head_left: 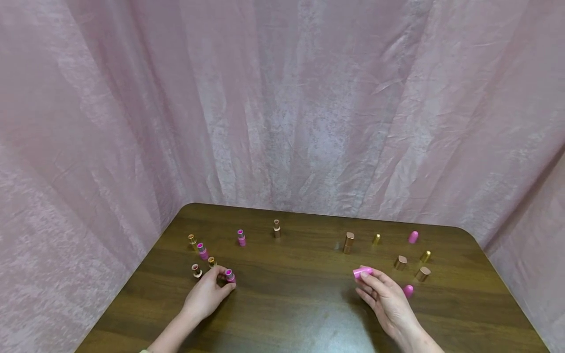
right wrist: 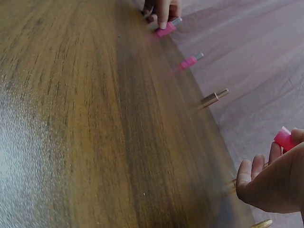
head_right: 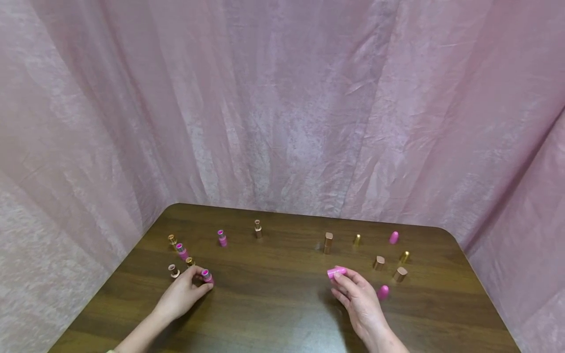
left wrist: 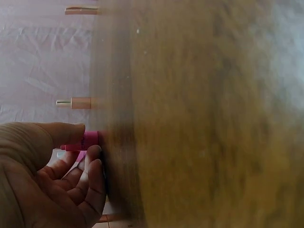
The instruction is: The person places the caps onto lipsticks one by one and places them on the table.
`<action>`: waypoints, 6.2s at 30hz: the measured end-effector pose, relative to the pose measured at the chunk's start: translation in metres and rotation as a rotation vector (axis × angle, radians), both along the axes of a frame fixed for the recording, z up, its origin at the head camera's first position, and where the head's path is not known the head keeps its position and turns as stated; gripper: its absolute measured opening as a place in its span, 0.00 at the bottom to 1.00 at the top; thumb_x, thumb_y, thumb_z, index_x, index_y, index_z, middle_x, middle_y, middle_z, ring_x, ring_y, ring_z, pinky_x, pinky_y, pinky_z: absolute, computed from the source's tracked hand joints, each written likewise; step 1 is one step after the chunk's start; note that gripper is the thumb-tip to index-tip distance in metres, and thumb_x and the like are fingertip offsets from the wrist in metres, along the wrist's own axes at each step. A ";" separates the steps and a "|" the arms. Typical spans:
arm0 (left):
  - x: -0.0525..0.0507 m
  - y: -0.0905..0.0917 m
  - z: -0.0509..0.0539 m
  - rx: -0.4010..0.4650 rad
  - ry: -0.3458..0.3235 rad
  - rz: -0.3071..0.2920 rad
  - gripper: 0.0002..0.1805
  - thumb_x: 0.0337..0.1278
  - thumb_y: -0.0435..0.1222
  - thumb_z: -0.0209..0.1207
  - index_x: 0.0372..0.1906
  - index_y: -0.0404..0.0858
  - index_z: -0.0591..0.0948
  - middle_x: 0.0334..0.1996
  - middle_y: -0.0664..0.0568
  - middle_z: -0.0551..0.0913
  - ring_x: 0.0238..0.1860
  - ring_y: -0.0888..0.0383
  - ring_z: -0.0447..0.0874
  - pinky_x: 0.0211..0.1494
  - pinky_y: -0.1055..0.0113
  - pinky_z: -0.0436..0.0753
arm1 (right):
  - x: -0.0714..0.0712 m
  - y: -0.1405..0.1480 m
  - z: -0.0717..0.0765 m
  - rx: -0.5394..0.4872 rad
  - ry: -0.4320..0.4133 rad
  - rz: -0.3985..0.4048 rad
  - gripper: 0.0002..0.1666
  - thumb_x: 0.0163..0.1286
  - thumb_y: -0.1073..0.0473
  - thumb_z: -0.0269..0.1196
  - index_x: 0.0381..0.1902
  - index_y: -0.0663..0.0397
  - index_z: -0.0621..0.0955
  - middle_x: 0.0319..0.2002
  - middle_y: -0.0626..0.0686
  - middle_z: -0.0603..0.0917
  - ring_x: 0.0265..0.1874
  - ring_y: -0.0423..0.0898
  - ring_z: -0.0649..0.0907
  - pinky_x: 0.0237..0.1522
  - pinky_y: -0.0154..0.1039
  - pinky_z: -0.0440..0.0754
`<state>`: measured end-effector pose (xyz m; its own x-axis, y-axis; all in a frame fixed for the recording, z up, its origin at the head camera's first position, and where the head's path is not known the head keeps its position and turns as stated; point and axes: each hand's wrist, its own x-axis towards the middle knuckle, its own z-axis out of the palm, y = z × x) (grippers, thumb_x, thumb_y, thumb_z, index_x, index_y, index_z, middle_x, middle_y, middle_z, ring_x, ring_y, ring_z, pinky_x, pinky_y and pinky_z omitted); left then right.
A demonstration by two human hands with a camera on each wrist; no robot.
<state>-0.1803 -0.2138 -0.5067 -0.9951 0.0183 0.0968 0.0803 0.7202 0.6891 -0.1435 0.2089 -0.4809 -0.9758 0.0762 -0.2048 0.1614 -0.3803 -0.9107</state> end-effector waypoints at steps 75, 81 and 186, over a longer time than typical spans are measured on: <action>-0.032 0.127 0.088 -0.087 0.316 -0.452 0.09 0.58 0.45 0.73 0.42 0.55 0.86 0.37 0.69 0.80 0.42 0.64 0.77 0.47 0.64 0.77 | -0.005 -0.017 0.015 -0.275 0.101 -0.081 0.11 0.79 0.63 0.57 0.43 0.42 0.85 0.39 0.43 0.88 0.44 0.38 0.85 0.56 0.38 0.79; -0.035 0.136 0.092 -0.122 0.317 -0.481 0.08 0.59 0.45 0.72 0.42 0.54 0.86 0.37 0.67 0.80 0.42 0.64 0.77 0.47 0.64 0.77 | -0.006 -0.026 0.016 -0.264 0.058 -0.106 0.09 0.78 0.62 0.59 0.43 0.42 0.84 0.39 0.42 0.87 0.43 0.38 0.84 0.56 0.38 0.78; -0.080 0.194 0.029 -0.123 0.121 -0.465 0.08 0.55 0.44 0.73 0.38 0.51 0.86 0.34 0.66 0.83 0.39 0.62 0.78 0.42 0.65 0.76 | 0.007 0.011 0.000 1.443 0.608 0.005 0.25 0.64 0.54 0.73 0.59 0.48 0.84 0.54 0.49 0.85 0.60 0.56 0.78 0.59 0.58 0.73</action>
